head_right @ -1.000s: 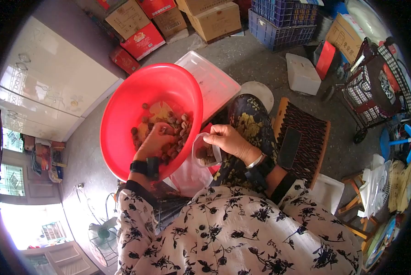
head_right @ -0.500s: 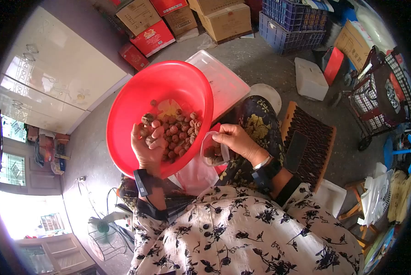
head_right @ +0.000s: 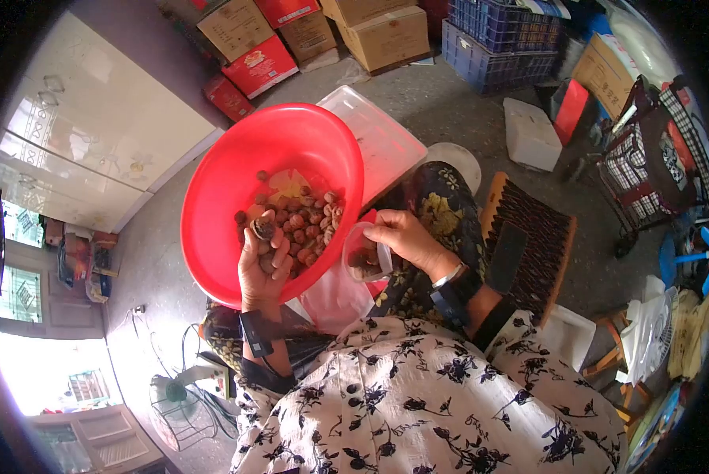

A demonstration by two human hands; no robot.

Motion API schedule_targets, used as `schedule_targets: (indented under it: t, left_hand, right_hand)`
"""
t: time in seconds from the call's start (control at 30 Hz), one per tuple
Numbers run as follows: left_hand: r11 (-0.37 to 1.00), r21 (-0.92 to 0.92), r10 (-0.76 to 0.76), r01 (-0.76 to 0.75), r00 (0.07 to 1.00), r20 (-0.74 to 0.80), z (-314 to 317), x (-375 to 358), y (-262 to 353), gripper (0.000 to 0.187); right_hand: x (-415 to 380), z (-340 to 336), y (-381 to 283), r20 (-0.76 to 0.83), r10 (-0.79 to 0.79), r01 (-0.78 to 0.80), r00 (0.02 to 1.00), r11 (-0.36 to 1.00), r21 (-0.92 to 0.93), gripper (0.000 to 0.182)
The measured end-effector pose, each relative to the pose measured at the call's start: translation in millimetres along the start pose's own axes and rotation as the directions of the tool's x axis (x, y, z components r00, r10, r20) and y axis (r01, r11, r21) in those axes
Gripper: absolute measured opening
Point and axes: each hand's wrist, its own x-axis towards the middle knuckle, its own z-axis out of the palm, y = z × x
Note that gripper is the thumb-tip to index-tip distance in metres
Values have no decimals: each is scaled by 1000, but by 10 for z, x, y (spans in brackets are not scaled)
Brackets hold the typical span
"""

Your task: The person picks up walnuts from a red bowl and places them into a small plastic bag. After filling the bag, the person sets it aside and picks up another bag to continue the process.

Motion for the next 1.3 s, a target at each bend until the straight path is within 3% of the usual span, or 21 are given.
schedule_targets:
  t: [0.17, 0.27, 0.33, 0.4, 0.47, 0.57, 0.63, 0.67, 0.73, 0.87, 0.97, 1.07, 1.13, 1.17, 1.23, 1.27, 1.3]
  left_hand:
    - [987, 158, -22, 21, 1000, 4, 21, -34, -28, 58]
    - [955, 296, -17, 30, 999, -47, 231, -66, -35, 53]
    - [888, 452, -76, 86, 996, -38, 388, -63, -9, 50]
    - [862, 488, -142, 136, 990, -25, 543, -63, 16, 43]
    - [731, 657, -162, 187, 982, -100, 688, -47, -69, 38]
    - [646, 752, -154, 130, 987, -38, 794, -9, -232, 35]
    - [452, 886, -166, 100, 986, -27, 753, 5, -272, 33]
    - [452, 886, -168, 101, 986, -26, 742, 14, -294, 33]
    - [271, 958, -236, 94, 971, -28, 734, 29, -329, 39]
    - [235, 971, -139, 34, 990, -1, 658, 16, -383, 32]
    - [291, 955, -108, 65, 994, -34, 591, 21, -368, 23]
    - [388, 913, -64, 125, 992, -108, 565, 18, -370, 18]
    - [167, 982, 83, 90, 991, -105, 552, 11, -403, 23]
    - [168, 982, 83, 90, 991, -105, 562, 2, -416, 23]
    - [-94, 994, 64, 48, 997, -42, 611, -25, -437, 30]
    - [-91, 995, 66, 50, 997, -44, 655, -31, -436, 30]
    - [-170, 983, 22, 65, 998, -62, 720, -28, -425, 30]
  right_hand:
    - [-13, 32, -74, -18, -16, 15, 1000, 1000, -23, 24]
    - [-28, 63, -135, -21, 34, -33, 999, 999, 5, 27]
    - [-11, 41, -99, -8, 47, -47, 999, 998, 36, 28]
    - [-10, 37, -87, 10, 59, -59, 998, 996, 69, 28]
    - [-15, 44, -95, 3, 69, -69, 998, 995, 71, 25]
    - [-28, 35, -90, 20, 25, -27, 999, 996, 86, 25]
    - [-3, 36, -51, 18, 3, -5, 1000, 997, 72, 25]
    - [5, 30, -35, 19, -19, 18, 1000, 998, 57, 25]
    - [10, 8, -32, 2, -4, 4, 1000, 1000, 11, 28]
    - [32, 23, 18, -36, 2, -2, 999, 1000, -4, 30]
    - [31, -14, 12, -27, 9, -11, 1000, 998, -65, 27]
    - [-2, 27, -71, -21, 14, -14, 1000, 1000, -4, 26]
    - [-5, 30, -86, -23, 17, -18, 1000, 999, -34, 26]
    - [-6, 29, -94, -26, 20, -22, 999, 998, -64, 27]
    - [-19, 34, -135, -23, 15, -17, 1000, 996, -89, 27]
    - [-23, 35, -149, -20, 8, -11, 1000, 993, -114, 27]
    - [-17, 33, -134, -16, 11, -13, 1000, 993, -119, 27]
